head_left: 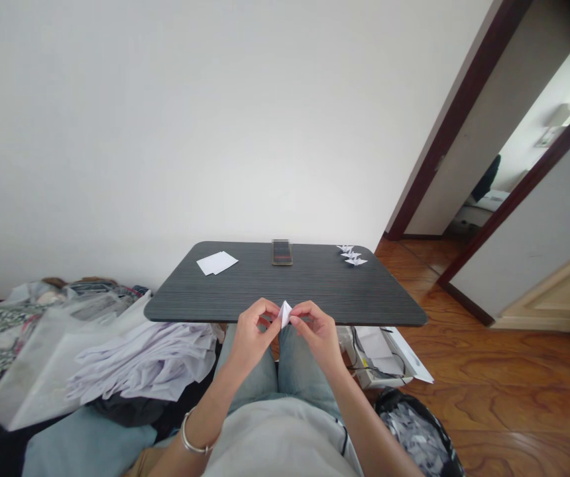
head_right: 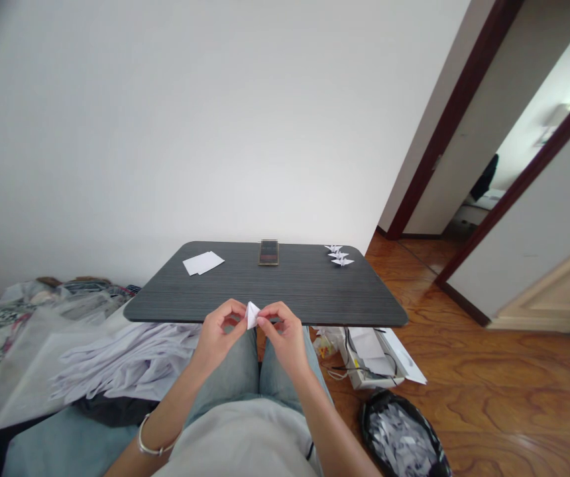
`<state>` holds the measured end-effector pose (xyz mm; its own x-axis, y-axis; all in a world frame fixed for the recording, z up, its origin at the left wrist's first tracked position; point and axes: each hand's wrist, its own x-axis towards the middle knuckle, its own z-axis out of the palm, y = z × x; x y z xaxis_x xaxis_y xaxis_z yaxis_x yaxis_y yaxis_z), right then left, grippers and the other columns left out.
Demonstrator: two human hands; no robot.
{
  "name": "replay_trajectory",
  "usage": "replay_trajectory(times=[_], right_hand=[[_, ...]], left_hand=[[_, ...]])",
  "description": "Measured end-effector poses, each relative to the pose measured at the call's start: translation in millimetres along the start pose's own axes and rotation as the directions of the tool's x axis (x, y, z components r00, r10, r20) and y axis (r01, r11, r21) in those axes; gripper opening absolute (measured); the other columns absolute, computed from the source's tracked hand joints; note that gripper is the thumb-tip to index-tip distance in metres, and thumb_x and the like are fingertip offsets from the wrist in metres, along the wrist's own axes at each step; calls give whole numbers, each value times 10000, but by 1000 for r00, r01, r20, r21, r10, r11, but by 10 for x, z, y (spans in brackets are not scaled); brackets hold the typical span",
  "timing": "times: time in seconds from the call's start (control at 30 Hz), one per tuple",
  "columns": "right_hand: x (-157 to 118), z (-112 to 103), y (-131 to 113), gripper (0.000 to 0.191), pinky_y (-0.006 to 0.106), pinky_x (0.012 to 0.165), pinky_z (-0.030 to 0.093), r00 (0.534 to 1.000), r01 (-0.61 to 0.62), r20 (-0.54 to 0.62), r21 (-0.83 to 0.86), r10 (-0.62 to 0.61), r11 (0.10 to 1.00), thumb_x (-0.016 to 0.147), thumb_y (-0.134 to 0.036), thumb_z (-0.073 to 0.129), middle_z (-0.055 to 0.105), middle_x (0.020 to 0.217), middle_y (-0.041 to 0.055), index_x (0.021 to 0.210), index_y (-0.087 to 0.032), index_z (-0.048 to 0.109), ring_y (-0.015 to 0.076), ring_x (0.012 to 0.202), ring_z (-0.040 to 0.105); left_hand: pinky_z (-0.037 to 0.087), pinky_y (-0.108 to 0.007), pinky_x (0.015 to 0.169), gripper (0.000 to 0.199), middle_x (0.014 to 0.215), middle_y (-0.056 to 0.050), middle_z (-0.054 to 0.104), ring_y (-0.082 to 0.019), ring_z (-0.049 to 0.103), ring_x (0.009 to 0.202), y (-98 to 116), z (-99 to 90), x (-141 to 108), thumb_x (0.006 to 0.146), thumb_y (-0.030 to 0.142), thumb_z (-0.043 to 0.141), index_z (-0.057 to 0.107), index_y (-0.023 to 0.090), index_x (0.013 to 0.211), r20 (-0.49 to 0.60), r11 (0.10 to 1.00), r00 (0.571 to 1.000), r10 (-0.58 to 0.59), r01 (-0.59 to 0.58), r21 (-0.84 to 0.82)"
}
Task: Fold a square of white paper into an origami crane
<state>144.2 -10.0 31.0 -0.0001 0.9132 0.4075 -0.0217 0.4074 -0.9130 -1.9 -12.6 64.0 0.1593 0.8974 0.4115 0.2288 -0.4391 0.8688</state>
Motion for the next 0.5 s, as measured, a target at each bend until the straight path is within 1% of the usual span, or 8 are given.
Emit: replay_trajectory(times=[0.2,0.37,0.5], right_hand=[[-8,6,-7,73,224,513,403,1000,-23,-7,-6,23,1000,744,-272,620,588,753,23,759,-202,634,158,685,535],[-16,14,-5,69,225,500,386,998,-58,-23,26,59,998,732,-258,630,591,688,12,714,-196,607,151,641,534],[-23,12,-7,71,235,524,399,998,-57,-19,17,58,998,704,-245,657,595,683,11,718,-198,605,156,652,537]], left_hand=[[429,-218,604,130,717,-13,590,-134,551,672,-10,4,-5,760,279,565,574,157,718,6,996,998,-59,59,-60],[419,-206,539,167,650,3,550,-105,510,582,-72,5,9,755,303,575,540,145,715,99,953,985,-144,165,-253],[428,-205,531,190,664,-6,561,-105,521,588,-116,7,20,745,324,591,534,143,745,115,926,978,-174,202,-319]])
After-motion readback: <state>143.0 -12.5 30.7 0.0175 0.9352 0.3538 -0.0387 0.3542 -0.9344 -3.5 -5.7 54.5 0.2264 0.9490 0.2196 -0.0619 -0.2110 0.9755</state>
